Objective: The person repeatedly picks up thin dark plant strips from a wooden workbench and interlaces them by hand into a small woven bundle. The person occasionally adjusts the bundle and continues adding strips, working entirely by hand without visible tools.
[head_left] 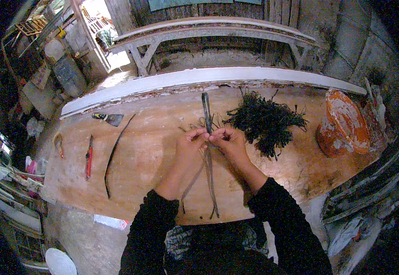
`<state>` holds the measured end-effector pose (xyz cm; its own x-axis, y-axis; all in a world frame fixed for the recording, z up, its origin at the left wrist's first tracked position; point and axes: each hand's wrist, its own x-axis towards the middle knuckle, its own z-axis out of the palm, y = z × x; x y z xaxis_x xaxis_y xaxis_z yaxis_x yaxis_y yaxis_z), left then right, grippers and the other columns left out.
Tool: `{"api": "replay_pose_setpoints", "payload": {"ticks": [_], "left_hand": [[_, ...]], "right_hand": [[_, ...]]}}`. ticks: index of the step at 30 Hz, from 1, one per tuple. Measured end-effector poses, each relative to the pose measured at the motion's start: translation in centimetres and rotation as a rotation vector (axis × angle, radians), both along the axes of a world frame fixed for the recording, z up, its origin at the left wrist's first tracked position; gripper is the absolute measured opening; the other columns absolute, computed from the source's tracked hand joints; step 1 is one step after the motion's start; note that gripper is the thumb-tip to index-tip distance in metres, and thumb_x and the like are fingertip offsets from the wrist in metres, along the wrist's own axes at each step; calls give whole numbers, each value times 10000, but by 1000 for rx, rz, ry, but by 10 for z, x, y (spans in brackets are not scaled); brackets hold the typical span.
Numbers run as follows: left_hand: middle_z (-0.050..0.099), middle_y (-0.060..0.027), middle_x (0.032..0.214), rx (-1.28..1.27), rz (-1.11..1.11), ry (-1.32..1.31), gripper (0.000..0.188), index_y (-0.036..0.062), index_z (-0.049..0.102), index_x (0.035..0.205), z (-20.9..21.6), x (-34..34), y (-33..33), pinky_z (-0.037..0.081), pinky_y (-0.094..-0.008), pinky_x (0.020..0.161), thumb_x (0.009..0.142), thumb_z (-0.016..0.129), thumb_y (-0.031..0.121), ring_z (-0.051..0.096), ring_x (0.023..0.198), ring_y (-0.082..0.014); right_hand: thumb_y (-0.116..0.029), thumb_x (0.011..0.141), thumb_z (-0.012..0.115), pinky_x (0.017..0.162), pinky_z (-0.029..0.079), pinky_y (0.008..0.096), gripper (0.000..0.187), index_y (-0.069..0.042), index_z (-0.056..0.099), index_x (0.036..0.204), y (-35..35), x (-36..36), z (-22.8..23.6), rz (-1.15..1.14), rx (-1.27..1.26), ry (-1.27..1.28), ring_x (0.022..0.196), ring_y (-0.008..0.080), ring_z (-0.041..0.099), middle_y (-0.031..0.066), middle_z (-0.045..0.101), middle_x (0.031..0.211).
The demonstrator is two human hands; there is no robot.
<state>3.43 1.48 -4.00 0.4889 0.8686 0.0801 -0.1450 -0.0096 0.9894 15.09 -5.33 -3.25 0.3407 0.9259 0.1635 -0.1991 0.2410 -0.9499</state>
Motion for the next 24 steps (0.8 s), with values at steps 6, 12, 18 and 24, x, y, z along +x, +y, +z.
{"api": "replay_pose_setpoints", "payload": {"ticks": [6,12,18,24], "left_hand": [[580,-38,759,28,-60,6,247,-27,553,905,-1,-4,6,433,-189,487,724,610,133,526,610,-86],[580,-33,725,3,-64,58,231,-17,561,869,5,-2,2,425,-190,486,712,623,141,509,556,-71],[579,-22,719,-93,-130,78,171,23,571,808,7,-9,7,392,-184,478,734,596,175,503,565,-68],[569,-3,685,-109,-67,42,163,40,582,800,7,-10,9,396,-183,468,758,565,197,502,558,-59]], "right_hand": [[-32,684,612,575,425,222,56,-25,563,710,-1,-2,2,-32,21,-63,625,112,530,35,572,678],[-52,681,616,568,412,231,40,-39,578,679,5,4,-14,-119,20,-226,613,102,513,18,569,662],[-51,689,607,599,391,223,43,-30,581,716,-3,-3,3,-75,-22,-306,662,99,504,24,560,705],[-25,722,555,616,396,251,70,-14,577,788,-2,-5,-7,-189,167,-537,724,140,506,59,552,754]]}}
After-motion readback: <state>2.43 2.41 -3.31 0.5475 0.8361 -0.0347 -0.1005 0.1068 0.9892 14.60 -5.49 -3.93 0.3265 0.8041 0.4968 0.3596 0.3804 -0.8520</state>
